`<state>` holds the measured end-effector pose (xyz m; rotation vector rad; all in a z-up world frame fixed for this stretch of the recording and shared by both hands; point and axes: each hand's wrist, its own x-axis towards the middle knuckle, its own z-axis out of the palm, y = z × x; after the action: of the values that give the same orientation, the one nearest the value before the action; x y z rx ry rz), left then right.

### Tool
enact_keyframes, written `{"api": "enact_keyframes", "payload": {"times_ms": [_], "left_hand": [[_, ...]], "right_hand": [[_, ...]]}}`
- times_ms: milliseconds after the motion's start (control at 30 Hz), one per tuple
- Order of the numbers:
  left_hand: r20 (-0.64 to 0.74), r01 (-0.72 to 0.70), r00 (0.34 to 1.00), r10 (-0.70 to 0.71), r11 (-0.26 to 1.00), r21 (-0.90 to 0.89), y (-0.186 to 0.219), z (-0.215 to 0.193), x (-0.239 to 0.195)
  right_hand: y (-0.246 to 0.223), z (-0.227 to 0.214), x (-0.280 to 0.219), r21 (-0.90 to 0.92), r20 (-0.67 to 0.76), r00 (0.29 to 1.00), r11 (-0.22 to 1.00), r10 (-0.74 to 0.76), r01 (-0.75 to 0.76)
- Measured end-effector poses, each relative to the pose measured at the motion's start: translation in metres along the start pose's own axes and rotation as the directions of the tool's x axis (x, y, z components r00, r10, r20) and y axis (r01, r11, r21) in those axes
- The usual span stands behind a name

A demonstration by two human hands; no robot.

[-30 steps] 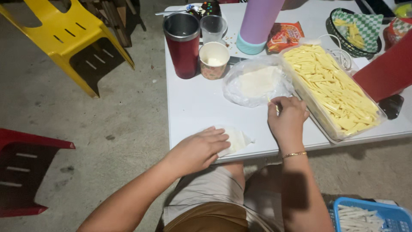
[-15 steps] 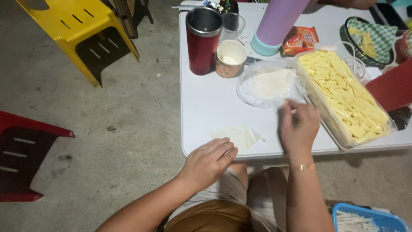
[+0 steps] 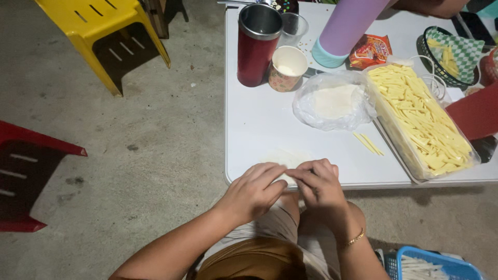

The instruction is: The person places thin yellow strips onto a flat wrapper, then rolls the wrapper around the filling to form a cylindrical roll. The process is repeated multiple times with new wrappers and fillings.

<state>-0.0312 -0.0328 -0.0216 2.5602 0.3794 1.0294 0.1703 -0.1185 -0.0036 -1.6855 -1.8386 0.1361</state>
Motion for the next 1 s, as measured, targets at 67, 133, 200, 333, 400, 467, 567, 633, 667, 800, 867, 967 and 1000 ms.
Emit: {"api": "enact_keyframes", "payload": {"times_ms": [67,133,200,333,400,467,567,633,667,800,867,967,1000], "left_hand": [[0.008,0.009,1.0,-0.01,1.0,0.02,0.001,-0.002,0.003],[0.023,0.021,1.0,-0.022,0.999,0.027,0.003,-0.002,0.005],[0.042,0.036,0.998,-0.037,0.999,0.026,0.004,-0.002,0.005],[0.033,0.038,0.999,-0.039,0.999,0.027,0.006,-0.003,0.006],[0.026,0.045,0.999,-0.046,0.999,0.02,0.007,-0.002,0.007],[0.016,0.062,0.998,-0.062,0.998,0.015,0.009,-0.002,0.009],[0.042,0.111,0.993,-0.111,0.994,0.015,0.01,0.0,0.013],[0.04,0.148,0.988,-0.148,0.989,0.005,0.011,0.001,0.015],[0.024,0.164,0.986,-0.164,0.986,-0.008,0.011,0.002,0.016],[0.011,0.279,0.96,-0.279,0.96,-0.024,0.014,0.006,0.023],[-0.004,0.31,0.95,-0.311,0.949,-0.052,0.016,0.005,0.027],[0.014,0.381,0.924,-0.382,0.918,-0.107,0.019,0.0,0.034],[0.029,0.409,0.912,-0.409,0.904,-0.127,0.019,-0.002,0.036]], "right_hand": [[0.0,-0.002,-0.001,0.047,-0.009,1.0,0.999,0.006,-0.006],[0.001,-0.003,-0.003,0.088,-0.03,0.997,0.994,0.068,-0.065],[0.003,-0.003,-0.006,0.109,-0.062,0.994,0.991,0.088,-0.081],[0.004,-0.001,-0.009,0.107,-0.118,0.991,0.993,0.07,-0.057],[0.003,0.001,-0.01,0.094,-0.137,0.989,0.995,0.055,-0.042],[0.002,0.001,-0.01,0.069,-0.161,0.987,0.998,0.018,-0.007],[-0.003,0.001,-0.01,0.047,-0.168,0.983,0.995,-0.078,0.087],[-0.006,0.002,-0.01,0.036,-0.191,0.975,0.992,-0.114,0.123],[-0.008,0.003,-0.01,0.029,-0.202,0.971,0.99,-0.131,0.14],[-0.014,0.008,-0.009,-0.022,-0.297,0.952,0.997,-0.075,0.072],[-0.017,0.009,-0.008,-0.057,-0.288,0.953,0.995,-0.09,0.076],[-0.021,0.005,-0.006,-0.128,-0.246,0.962,0.987,-0.122,0.093],[-0.022,0.002,-0.006,-0.117,-0.232,0.967,0.99,-0.108,0.082]]}}
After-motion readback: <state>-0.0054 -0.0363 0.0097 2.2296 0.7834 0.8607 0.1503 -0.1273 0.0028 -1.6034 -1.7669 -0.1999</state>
